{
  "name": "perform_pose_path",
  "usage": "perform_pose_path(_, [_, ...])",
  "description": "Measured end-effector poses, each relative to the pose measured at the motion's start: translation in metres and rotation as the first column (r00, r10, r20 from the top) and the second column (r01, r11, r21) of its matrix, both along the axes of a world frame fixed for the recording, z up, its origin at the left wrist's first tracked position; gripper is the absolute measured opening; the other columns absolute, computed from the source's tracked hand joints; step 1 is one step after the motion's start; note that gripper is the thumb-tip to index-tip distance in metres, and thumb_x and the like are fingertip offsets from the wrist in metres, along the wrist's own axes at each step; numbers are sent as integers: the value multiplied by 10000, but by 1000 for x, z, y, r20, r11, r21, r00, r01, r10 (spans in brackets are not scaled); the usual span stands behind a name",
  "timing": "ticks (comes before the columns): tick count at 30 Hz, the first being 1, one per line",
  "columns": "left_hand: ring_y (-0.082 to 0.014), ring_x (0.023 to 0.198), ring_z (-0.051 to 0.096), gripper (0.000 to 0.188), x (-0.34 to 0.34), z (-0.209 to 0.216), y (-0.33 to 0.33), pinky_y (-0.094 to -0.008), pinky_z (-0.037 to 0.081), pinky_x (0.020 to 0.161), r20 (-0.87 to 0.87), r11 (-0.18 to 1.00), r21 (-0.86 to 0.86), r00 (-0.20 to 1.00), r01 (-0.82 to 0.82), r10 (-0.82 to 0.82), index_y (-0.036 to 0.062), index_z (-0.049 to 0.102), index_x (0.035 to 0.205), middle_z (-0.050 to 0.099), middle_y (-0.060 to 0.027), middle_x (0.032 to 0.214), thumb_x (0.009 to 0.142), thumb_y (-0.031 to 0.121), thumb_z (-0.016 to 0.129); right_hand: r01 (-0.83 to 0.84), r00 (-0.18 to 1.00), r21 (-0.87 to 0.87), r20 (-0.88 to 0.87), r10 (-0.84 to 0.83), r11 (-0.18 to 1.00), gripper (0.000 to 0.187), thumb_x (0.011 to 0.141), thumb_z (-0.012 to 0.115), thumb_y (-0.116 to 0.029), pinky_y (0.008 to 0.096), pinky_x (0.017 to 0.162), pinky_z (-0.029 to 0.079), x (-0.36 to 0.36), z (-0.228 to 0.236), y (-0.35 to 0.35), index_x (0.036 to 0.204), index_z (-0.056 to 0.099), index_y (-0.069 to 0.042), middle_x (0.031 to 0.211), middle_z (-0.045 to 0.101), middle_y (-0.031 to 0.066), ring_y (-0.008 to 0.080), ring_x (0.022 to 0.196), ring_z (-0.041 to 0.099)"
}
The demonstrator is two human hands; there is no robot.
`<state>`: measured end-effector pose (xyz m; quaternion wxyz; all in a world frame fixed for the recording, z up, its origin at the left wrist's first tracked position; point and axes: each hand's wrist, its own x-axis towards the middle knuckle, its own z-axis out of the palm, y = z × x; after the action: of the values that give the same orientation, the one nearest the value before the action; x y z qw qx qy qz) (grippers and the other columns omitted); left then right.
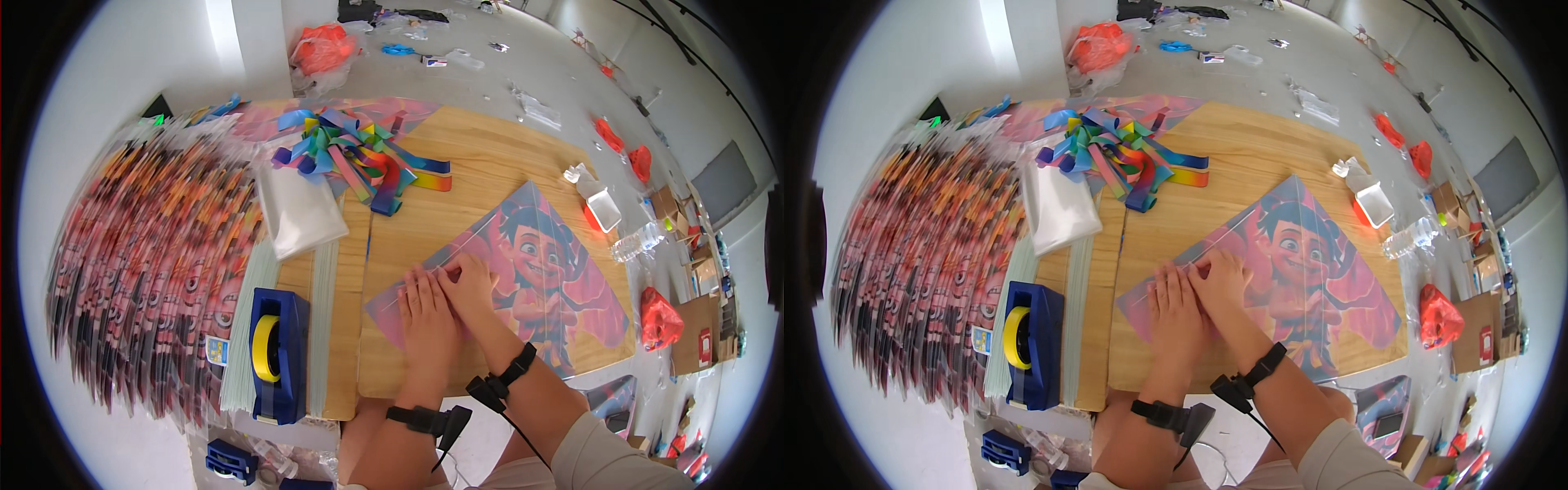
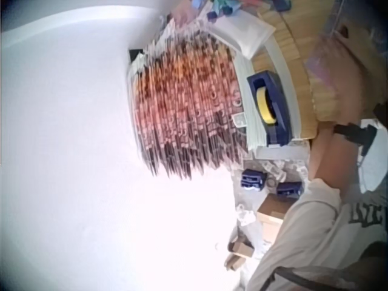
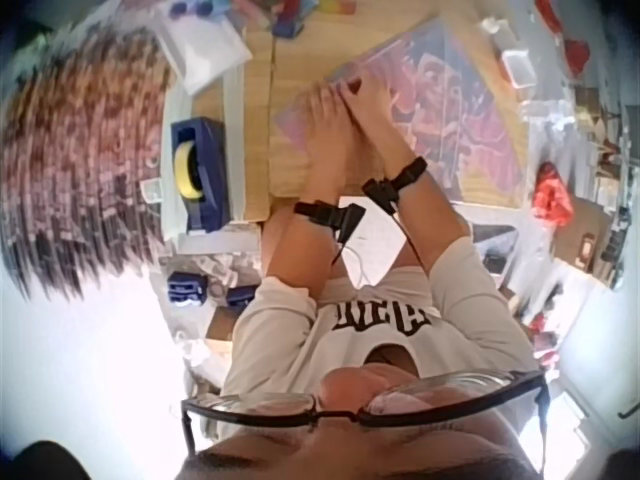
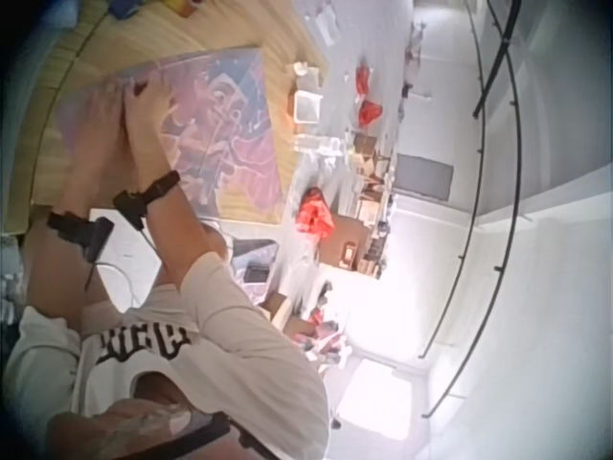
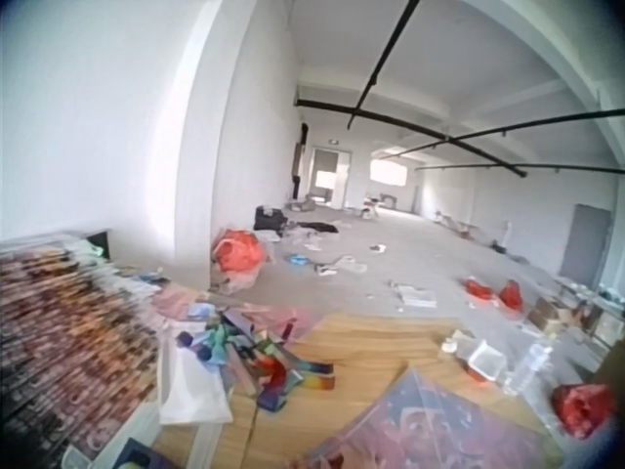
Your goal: The recorder is assembling a printed kite by inserting plastic or wooden rods into the pre-cut fabric or plastic skin of the kite.
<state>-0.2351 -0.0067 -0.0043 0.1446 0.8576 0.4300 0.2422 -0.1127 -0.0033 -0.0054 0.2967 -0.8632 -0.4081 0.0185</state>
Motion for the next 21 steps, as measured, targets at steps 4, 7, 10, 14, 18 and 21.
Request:
perform_pose_path(4, [-399, 1590, 302, 676, 0, 1, -3, -537, 210, 1308, -11, 1000, 1, 1000, -4, 4, -87, 424, 1559, 354, -240, 1689, 980, 240, 546, 17, 1000, 10, -7, -17, 1000, 171, 818, 808, -256, 517, 907, 365, -2, 0, 3, 834, 653, -187, 924, 647, -33, 246, 1042, 602])
perform_pose_path(7, [-387, 1594, 297, 687, -2, 3, -2, -535, 189, 1314, -19, 1000, -21, 1000, -7, 7, -79, 425, 1564, 358, -235, 1689, 972, 246, 551, 23, 1000, 27, 4, -23, 999, 176, 814, 807, -258, 513, 897, 360, -2, -1, 3, 824, 645, -190, 910, 639, -39, 240, 1031, 602])
perform_pose_path(10, [-372, 1600, 290, 706, -5, 3, 1, -530, 167, 1320, -4, 999, -50, 1000, 5, -5, -69, 421, 1571, 356, -229, 1691, 962, 257, 562, 34, 999, 15, 7, -34, 999, 181, 815, 807, -262, 513, 896, 357, -4, 1, 4, 821, 641, -189, 906, 634, -39, 239, 1030, 601])
perform_pose_path(14, [-355, 1602, 290, 724, -5, 1, 4, -521, 160, 1323, 13, 999, -42, 1000, -2, 2, -60, 416, 1579, 356, -219, 1696, 947, 255, 576, 40, 999, 15, -8, -40, 999, 182, 827, 805, -261, 510, 913, 351, -7, 4, 5, 823, 641, -182, 911, 638, -35, 240, 1036, 599])
perform_pose_path(18, [-343, 1606, 279, 743, -4, 7, 4, -510, 163, 1324, -6, 996, -84, 1000, 20, -21, -65, 397, 1587, 341, -204, 1708, 935, 236, 586, 52, 998, 56, 35, -54, 997, 175, 844, 806, -241, 501, 935, 349, 0, -2, 2, 826, 645, -172, 928, 651, -31, 240, 1048, 599])
perform_pose_path(21, [-341, 1610, 269, 761, -4, 7, 3, -506, 168, 1324, -33, 997, -79, 999, 22, -24, -70, 378, 1595, 327, -203, 1714, 925, 217, 596, 85, 995, 89, 51, -90, 992, 172, 861, 807, -233, 494, 939, 355, 12, -2, 1, 830, 651, -167, 932, 657, -24, 239, 1042, 603])
